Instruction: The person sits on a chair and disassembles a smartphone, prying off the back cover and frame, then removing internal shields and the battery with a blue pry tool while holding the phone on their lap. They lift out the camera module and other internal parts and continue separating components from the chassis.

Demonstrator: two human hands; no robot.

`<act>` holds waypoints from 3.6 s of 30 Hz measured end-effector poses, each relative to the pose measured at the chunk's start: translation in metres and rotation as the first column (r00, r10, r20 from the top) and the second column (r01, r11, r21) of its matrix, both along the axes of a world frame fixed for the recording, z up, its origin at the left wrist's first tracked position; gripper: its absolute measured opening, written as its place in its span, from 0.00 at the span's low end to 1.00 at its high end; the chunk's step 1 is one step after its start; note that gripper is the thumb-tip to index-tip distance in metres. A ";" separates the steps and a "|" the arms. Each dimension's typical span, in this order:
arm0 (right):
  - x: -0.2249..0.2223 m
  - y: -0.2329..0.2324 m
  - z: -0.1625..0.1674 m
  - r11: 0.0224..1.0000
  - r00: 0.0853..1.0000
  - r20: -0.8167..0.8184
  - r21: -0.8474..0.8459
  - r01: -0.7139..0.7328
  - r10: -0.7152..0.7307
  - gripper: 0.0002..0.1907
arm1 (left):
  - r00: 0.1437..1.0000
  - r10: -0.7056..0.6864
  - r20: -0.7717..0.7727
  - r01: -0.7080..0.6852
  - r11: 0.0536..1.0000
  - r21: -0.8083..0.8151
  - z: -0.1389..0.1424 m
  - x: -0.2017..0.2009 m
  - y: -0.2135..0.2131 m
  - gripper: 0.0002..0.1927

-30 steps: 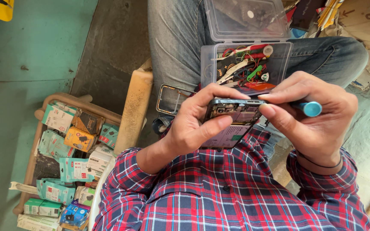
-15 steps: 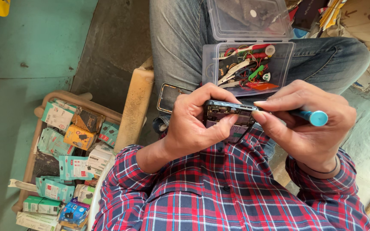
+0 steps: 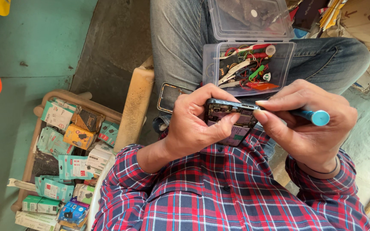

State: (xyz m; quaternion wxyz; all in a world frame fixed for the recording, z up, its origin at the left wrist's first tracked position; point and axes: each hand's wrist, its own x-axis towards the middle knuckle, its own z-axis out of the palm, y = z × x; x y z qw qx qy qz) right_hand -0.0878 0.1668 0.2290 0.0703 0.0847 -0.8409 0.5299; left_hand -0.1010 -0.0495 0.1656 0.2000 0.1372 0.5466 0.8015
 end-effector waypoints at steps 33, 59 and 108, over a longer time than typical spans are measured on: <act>0.012 0.013 -0.020 0.945 0.973 0.192 -0.322 -0.058 0.125 0.12 | 0.994 0.091 -0.063 -0.096 0.991 -0.089 0.003 0.008 0.009 0.11; 0.013 0.007 -0.026 0.990 0.997 0.052 -0.132 -0.041 0.049 0.10 | 0.996 0.058 -0.066 -0.062 0.996 -0.063 0.016 0.001 0.004 0.08; 0.019 0.004 -0.035 0.958 0.991 0.133 -0.282 0.053 -0.016 0.08 | 0.976 0.169 -0.140 -0.194 0.962 -0.191 0.013 0.003 0.014 0.07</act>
